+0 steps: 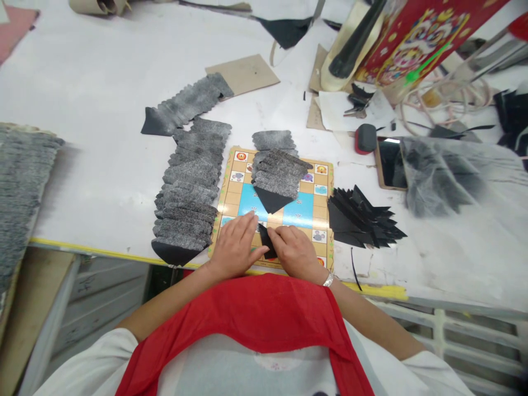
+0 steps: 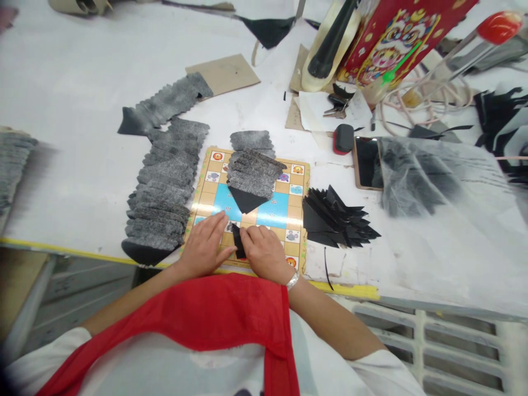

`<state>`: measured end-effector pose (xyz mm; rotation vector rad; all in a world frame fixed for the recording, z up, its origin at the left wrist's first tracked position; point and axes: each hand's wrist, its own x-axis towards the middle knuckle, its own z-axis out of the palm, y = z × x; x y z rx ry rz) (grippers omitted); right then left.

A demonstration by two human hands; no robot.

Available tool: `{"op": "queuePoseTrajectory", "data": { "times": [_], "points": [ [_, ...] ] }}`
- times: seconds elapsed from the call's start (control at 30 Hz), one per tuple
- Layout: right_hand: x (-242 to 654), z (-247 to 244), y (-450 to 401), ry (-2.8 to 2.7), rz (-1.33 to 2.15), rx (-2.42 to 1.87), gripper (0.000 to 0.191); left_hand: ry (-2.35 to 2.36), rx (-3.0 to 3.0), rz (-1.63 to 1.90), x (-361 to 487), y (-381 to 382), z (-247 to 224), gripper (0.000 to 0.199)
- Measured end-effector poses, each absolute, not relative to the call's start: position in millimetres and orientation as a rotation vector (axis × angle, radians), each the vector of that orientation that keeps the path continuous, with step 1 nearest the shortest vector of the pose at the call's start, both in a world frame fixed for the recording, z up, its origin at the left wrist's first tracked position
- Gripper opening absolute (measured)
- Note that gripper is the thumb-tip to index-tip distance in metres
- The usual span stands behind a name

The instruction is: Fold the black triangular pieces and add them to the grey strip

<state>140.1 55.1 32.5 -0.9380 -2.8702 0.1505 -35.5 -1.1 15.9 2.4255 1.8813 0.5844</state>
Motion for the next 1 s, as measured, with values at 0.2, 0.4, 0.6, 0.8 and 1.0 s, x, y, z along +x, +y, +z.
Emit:
{"op": "queuePoseTrajectory", "data": {
  "times": [0.2,0.4,0.6,0.8,1.0],
  "points": [
    [153.7,24.7,52.9,-2.809,0.145,-0.851,0.031,1.66,2.641,0.611,-27.2,-3.5,4.7,0.055],
    [182.7,20.1,40.7,-2.723,0.065,-0.822,0.03,1.7,2.675,0.556,-25.1,-3.3,9.0,0.058],
    [190.8,24.7,35.9,-2.791,0.048,-0.871,0.03,1.686,2.676,0.374,-23.2,-4.8,18.0,0.057],
    [194.9,23.3,33.9,-2.768,0.055,-0.929,0.03,1.548,2.741,0.297,-21.9,-1.0,19.3,0.065],
    [197.3,24.6,31.4,-2.783,0.042,-0.95,0.03,1.356,2.744,0.185,-23.3,4.9,13.7,0.083]
  ]
}}
